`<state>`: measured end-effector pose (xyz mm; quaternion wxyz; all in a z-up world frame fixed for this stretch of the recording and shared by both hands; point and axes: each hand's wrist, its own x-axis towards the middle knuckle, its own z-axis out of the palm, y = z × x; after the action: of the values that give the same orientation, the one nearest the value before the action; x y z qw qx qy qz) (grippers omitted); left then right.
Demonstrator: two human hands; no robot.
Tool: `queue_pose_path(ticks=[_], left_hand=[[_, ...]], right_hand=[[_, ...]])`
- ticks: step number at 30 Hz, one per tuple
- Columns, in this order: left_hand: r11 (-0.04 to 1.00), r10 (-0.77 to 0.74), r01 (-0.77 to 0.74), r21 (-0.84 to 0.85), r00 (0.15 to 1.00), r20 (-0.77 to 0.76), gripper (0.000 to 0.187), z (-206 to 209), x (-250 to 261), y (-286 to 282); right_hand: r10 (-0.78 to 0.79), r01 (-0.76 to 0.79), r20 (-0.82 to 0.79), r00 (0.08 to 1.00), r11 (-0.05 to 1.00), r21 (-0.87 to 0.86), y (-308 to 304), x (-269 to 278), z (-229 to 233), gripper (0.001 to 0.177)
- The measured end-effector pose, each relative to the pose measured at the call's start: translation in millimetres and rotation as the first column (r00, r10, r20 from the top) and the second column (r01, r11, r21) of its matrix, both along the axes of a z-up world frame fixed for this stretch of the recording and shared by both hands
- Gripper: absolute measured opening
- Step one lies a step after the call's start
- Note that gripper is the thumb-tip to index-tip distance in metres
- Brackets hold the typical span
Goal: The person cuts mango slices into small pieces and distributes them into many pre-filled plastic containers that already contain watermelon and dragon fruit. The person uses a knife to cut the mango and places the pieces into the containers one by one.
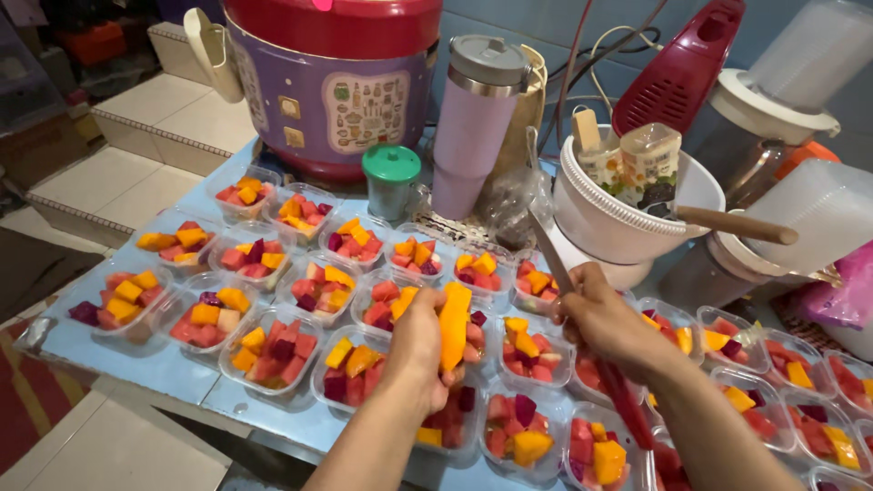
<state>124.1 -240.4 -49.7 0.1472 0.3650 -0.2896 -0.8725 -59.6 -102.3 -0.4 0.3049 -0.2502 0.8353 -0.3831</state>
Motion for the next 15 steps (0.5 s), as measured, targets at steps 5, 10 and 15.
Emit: queue_pose_path(ticks=[5, 10, 15], left_hand=[[0.996, -0.083, 0.085, -0.037, 0.995, 0.057, 0.037, 3, 7, 14], [0.990, -0.119, 0.126, -0.069, 0.988, 0.096, 0.036, 9, 12, 23], [0.991, -0.084, 0.091, -0.097, 0.994, 0.077, 0.033, 9, 17, 20]], right_hand=[[0.085, -0.077, 0.105, 0.991, 0.994, -0.076, 6, 45, 13, 0.018], [0.115, -0.117, 0.048, 0.992, 0.992, 0.056, 8, 56, 15, 0.019], [0.253, -0.253, -0.050, 0.966, 0.967, 0.000, -5, 43, -3, 0.017]])
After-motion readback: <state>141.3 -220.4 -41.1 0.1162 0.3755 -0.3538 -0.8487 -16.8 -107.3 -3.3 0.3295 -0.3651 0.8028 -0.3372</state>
